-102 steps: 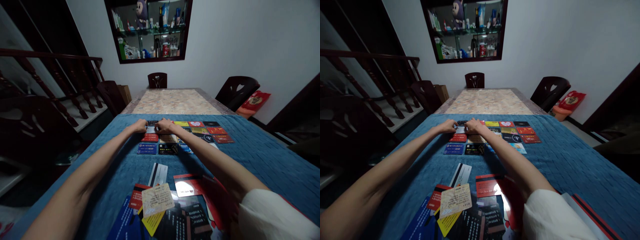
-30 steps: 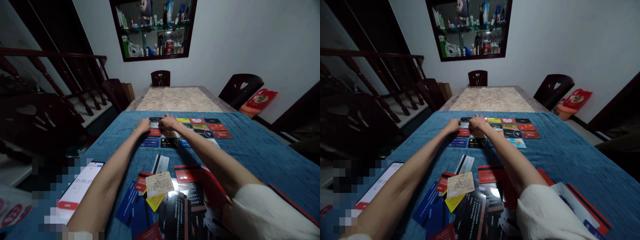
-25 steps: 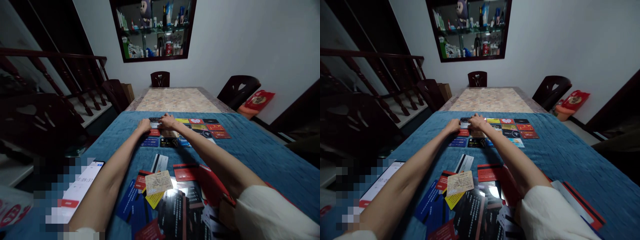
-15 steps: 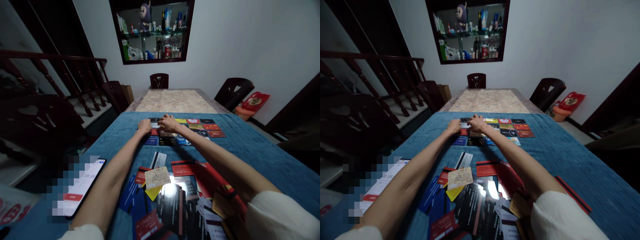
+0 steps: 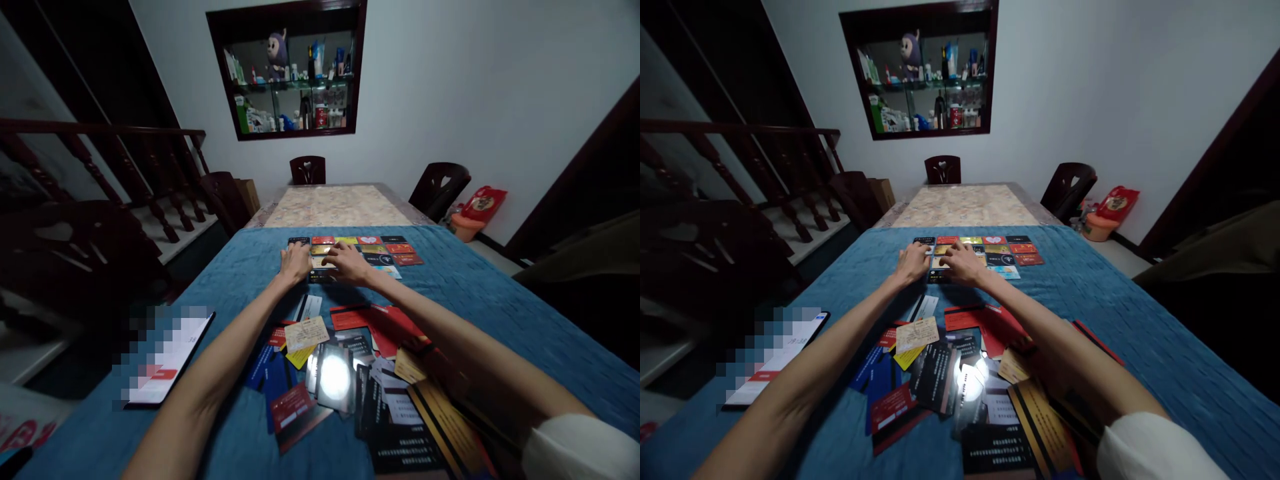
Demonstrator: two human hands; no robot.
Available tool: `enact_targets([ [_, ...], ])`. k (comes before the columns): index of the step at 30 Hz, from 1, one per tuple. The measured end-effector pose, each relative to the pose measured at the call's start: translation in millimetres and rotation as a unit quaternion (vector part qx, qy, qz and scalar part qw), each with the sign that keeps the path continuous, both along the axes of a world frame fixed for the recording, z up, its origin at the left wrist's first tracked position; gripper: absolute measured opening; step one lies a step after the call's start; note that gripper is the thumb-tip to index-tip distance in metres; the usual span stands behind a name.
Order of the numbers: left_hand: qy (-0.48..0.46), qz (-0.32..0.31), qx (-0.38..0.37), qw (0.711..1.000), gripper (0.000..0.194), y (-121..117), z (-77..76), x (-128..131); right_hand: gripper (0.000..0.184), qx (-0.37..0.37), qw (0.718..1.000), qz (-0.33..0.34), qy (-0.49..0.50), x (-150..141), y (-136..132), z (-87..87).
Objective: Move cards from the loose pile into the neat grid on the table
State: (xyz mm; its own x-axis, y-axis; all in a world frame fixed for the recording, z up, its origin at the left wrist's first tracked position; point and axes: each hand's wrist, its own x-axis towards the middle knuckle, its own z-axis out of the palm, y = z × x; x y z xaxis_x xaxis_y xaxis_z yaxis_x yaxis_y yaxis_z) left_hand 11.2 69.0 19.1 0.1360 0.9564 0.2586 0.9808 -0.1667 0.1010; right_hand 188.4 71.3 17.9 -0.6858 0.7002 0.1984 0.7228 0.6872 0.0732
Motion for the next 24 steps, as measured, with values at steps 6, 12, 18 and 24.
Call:
enact_targets([
  [6,0.01,-0.058,0.012,0.998,0.03,-45,1.8,9,0.027,-0.01,0.999,0.015,0.029,27,-41,-12.5],
  [12,-0.003,-0.117,-0.018,0.993,0.026,-83,-8.2,14,0.032,-0.048,0.998,0.035,0.033,49,-73,-19.2],
  [18,-0.012,-0.187,-0.067,0.98,0.024,-110,-18.2,23,0.045,-0.099,0.995,0.022,-0.021,56,-86,-18.2],
  [24,0.02,-0.224,-0.108,0.968,0.029,-114,-21.9,29,0.039,-0.118,0.993,0.012,-0.025,51,-86,-19.3],
])
